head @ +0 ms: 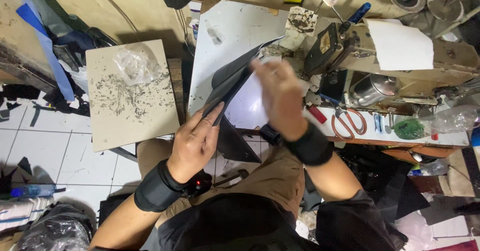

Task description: The person finishes the edges of a leather bag by using a lighter, cloth, and sandpaper.

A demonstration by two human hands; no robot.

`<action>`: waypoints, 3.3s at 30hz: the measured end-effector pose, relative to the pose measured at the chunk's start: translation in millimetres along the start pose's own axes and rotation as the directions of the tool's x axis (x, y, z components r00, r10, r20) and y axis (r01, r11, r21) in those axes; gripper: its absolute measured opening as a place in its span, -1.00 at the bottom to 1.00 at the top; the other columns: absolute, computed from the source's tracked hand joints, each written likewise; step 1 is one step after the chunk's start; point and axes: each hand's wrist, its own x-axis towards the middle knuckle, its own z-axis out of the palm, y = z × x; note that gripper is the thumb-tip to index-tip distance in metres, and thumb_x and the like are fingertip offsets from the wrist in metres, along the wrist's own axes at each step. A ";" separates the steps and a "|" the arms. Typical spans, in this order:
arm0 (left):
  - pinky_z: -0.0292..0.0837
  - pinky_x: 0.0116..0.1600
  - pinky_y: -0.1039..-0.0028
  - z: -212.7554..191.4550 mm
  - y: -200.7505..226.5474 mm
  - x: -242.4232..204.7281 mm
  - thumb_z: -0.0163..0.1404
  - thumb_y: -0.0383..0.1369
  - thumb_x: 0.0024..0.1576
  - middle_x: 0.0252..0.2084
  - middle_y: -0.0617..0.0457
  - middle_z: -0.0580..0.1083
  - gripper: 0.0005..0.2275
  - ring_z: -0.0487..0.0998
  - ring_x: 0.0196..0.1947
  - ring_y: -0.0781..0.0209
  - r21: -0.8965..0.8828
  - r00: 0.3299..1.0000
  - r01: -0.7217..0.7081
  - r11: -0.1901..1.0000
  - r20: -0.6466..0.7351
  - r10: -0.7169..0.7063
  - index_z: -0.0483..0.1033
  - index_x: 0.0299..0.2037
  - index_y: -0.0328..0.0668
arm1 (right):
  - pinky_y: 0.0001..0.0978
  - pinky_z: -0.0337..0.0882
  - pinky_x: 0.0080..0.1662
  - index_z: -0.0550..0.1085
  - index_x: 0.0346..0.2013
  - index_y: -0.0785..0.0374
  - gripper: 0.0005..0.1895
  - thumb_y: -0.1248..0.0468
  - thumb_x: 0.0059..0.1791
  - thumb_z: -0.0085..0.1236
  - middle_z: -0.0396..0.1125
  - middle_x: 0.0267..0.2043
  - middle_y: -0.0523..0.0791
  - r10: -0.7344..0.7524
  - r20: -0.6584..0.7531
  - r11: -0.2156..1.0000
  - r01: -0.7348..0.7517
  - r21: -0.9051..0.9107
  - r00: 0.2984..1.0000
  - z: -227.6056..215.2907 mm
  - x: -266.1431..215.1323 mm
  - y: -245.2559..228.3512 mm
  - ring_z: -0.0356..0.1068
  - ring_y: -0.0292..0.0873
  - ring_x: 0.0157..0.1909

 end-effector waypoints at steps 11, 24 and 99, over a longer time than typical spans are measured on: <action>0.52 -0.27 0.48 -5.3 2.0 -0.5 0.01 -0.64 0.25 0.10 -0.30 0.52 -0.72 0.63 -0.27 0.10 -0.016 1.000 -0.011 1.000 -0.028 0.011 0.49 0.17 -0.42 | -0.40 0.28 -0.43 0.60 0.05 0.11 -0.79 0.30 0.14 0.11 0.43 -0.30 -0.13 -0.057 -0.075 0.996 0.051 -0.071 0.996 8.6 4.2 0.6 0.32 -0.25 -0.41; 0.56 -0.14 0.50 -7.7 -3.5 -2.0 0.06 -0.63 0.24 -0.01 -0.22 0.57 -0.70 0.67 -0.18 0.15 0.006 0.995 0.040 0.999 -0.095 -0.040 0.51 0.19 -0.33 | -0.38 0.35 -0.38 0.52 0.17 0.14 -0.70 0.39 0.15 0.06 0.40 -0.23 -0.08 0.051 -0.076 0.986 -0.038 0.164 0.996 -9.7 26.0 -14.8 0.37 -0.23 -0.37; 0.49 0.02 0.31 -21.5 -27.7 10.3 0.05 -0.56 0.26 -0.03 -0.21 0.60 -0.77 0.62 -0.15 -0.03 -0.075 0.966 0.090 0.993 -0.235 -0.105 0.53 0.12 -0.38 | -0.31 0.42 -0.28 0.61 0.05 0.19 -0.65 0.48 0.02 0.10 0.41 -0.20 -0.12 -0.238 -0.045 0.936 0.242 0.254 0.970 4.4 51.6 -82.1 0.42 -0.11 -0.23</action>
